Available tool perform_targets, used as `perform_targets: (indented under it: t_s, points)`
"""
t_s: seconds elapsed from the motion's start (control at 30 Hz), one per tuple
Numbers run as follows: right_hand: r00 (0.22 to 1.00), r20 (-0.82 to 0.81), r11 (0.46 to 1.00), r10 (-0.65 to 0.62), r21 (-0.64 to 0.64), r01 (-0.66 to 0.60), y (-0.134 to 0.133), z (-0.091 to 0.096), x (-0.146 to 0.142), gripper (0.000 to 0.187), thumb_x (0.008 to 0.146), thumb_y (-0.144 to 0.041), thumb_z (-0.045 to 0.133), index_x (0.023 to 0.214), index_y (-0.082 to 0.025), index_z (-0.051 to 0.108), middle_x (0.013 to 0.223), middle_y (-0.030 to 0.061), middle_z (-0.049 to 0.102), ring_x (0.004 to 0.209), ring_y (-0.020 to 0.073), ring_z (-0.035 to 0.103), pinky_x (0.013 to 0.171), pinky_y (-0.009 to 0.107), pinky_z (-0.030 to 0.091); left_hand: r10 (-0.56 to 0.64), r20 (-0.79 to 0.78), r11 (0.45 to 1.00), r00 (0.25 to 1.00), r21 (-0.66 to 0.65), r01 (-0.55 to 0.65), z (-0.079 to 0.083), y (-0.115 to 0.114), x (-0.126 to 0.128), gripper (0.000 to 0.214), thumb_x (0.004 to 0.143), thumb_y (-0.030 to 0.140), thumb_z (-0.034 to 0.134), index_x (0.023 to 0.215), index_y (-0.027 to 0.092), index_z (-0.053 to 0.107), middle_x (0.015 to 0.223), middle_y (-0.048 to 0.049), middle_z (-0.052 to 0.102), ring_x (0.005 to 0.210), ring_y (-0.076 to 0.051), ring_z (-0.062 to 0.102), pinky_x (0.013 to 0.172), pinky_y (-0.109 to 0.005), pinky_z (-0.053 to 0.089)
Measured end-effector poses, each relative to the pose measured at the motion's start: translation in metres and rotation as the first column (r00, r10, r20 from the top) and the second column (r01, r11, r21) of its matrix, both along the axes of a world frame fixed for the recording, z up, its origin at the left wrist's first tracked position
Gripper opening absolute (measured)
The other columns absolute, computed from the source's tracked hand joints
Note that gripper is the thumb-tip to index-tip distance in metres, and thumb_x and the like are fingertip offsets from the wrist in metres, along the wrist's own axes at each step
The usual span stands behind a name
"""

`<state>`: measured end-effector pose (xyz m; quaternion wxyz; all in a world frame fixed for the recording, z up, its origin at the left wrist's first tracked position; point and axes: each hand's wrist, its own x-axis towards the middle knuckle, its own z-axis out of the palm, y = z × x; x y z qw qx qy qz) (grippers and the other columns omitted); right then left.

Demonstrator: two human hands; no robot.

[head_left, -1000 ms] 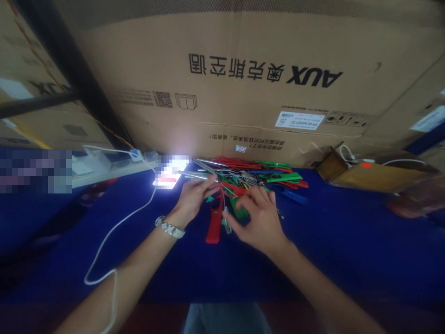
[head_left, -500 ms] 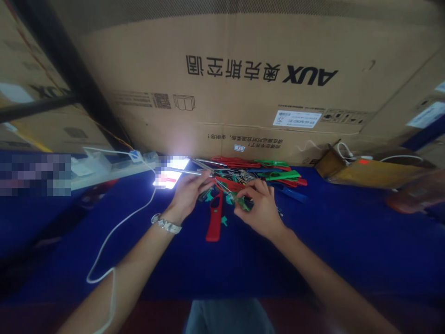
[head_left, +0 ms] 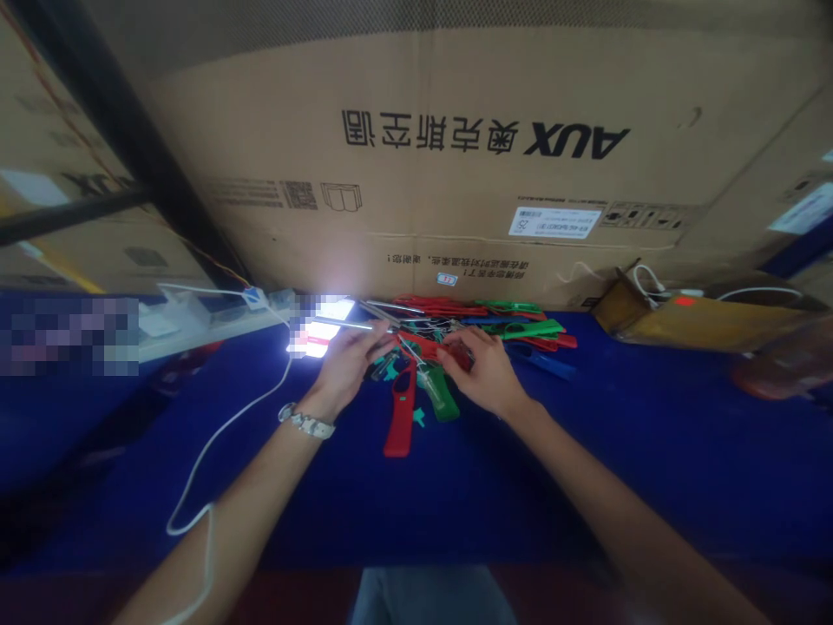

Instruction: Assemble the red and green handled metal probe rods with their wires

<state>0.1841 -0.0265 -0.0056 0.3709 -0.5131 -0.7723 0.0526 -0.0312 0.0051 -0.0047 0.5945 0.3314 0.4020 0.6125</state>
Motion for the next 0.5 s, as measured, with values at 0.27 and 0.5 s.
perform_targets:
  t_s: [0.27,0.5]
  points:
    - [0.977,0.211,0.993,-0.016,0.119,-0.009,-0.019,-0.012,-0.018,0.027,0.074,-0.046,0.078,0.081,-0.022,0.069,0.096,0.008,0.06,0.098,0.0277,0.053,0.083,0.041,0.036,0.041,0.014,0.999,0.999,0.017,-0.041,0.001,-0.001,0.002,0.024,0.056,0.023,0.091,0.066,0.011,0.073,0.078,-0.0036,0.073,0.073,-0.013,0.068,0.082,-0.031,0.06]
    - [0.994,0.096,0.997,-0.059,0.05,0.055,-0.014,-0.009,-0.02,0.007,0.084,-0.028,0.066,0.085,-0.021,0.069,0.096,0.0068,0.065,0.096,0.0257,0.056,0.083,0.039,0.037,0.028,0.03,0.998,0.999,0.052,-0.029,0.003,0.0,-0.001,0.024,0.056,0.024,0.091,0.066,0.011,0.074,0.077,-0.0031,0.073,0.073,-0.013,0.069,0.082,-0.031,0.06]
